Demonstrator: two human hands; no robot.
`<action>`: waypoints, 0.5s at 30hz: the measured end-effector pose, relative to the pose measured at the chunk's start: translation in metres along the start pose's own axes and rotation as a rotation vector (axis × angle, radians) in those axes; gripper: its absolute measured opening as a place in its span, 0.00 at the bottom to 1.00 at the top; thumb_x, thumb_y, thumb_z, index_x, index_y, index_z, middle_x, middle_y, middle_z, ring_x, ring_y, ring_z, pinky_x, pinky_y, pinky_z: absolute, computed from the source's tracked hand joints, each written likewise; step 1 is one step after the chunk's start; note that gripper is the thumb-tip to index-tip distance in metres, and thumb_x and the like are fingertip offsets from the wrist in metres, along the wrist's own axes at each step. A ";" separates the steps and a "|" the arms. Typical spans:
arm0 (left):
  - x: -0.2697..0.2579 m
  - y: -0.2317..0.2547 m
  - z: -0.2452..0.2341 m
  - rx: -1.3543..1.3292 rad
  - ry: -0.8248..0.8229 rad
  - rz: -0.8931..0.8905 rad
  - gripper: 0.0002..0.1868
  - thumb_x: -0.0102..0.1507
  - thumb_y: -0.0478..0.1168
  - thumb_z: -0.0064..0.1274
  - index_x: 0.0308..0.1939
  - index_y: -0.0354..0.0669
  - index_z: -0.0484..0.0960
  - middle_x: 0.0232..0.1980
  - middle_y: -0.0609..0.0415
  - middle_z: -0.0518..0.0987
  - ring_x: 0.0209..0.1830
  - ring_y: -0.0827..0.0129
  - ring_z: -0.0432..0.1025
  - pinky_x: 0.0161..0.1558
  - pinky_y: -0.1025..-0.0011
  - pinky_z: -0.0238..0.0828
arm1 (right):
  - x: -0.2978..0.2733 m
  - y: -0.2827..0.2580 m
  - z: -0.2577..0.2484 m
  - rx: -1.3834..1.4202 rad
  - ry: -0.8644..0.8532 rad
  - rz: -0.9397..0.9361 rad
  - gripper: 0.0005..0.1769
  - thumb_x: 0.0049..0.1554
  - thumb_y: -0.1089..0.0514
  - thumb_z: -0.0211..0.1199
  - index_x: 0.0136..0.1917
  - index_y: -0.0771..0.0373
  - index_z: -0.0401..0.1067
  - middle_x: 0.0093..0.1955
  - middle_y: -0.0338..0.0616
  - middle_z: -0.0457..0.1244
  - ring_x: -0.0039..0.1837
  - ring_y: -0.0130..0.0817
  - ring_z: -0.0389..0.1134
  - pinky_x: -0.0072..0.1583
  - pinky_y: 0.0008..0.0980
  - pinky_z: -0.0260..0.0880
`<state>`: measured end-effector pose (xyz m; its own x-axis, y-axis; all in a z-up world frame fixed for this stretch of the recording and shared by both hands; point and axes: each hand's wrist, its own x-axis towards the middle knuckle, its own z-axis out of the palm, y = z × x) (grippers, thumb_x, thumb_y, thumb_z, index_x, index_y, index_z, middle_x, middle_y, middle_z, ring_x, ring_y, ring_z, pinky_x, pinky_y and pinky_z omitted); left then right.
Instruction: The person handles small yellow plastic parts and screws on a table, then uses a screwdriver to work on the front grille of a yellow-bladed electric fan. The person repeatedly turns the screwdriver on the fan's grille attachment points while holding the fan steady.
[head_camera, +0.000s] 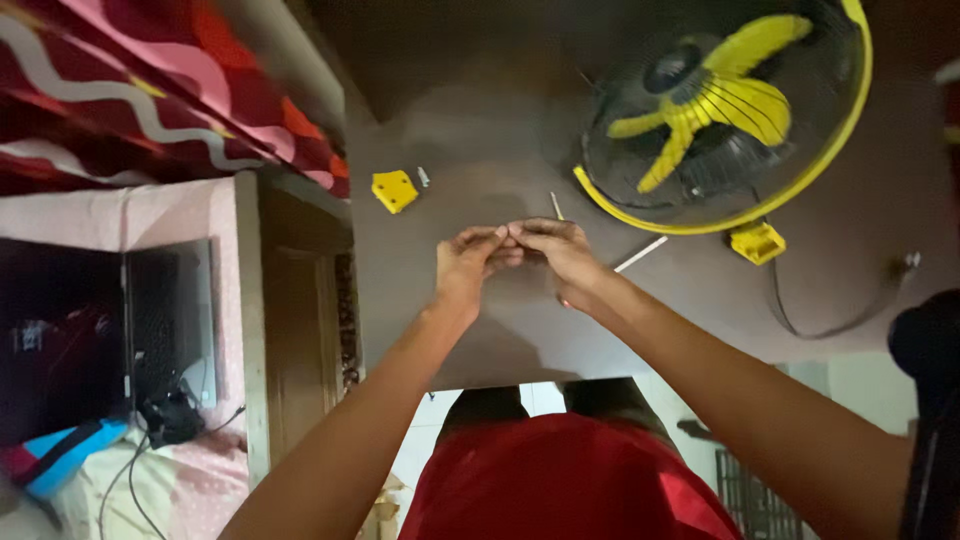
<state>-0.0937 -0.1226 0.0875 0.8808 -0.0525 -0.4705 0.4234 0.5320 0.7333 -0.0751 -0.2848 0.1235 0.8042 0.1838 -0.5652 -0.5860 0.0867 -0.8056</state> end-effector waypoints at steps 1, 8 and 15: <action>0.004 0.003 -0.001 -0.028 0.005 0.017 0.09 0.64 0.33 0.57 0.42 0.26 0.80 0.37 0.43 0.83 0.32 0.63 0.81 0.39 0.67 0.83 | 0.006 -0.002 0.005 -0.020 0.002 -0.007 0.15 0.59 0.54 0.65 0.55 0.65 0.77 0.50 0.43 0.71 0.54 0.32 0.72 0.60 0.36 0.70; 0.048 0.057 -0.026 0.709 0.370 0.240 0.04 0.62 0.33 0.61 0.41 0.41 0.85 0.39 0.54 0.86 0.30 0.70 0.79 0.36 0.71 0.78 | 0.042 0.026 0.007 -0.332 0.068 -0.042 0.16 0.58 0.61 0.57 0.60 0.62 0.74 0.55 0.46 0.69 0.54 0.32 0.71 0.55 0.36 0.71; 0.101 0.094 -0.075 0.984 0.396 0.538 0.02 0.59 0.32 0.64 0.33 0.39 0.87 0.32 0.47 0.85 0.31 0.63 0.80 0.35 0.66 0.75 | 0.052 0.073 -0.036 -0.356 0.078 0.015 0.11 0.61 0.59 0.56 0.56 0.61 0.74 0.52 0.39 0.71 0.51 0.27 0.74 0.55 0.27 0.78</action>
<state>0.0195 -0.0144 0.0721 0.9418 0.3356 0.0212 0.1521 -0.4812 0.8633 -0.0725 -0.3046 0.0287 0.8087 0.1063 -0.5786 -0.5380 -0.2643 -0.8005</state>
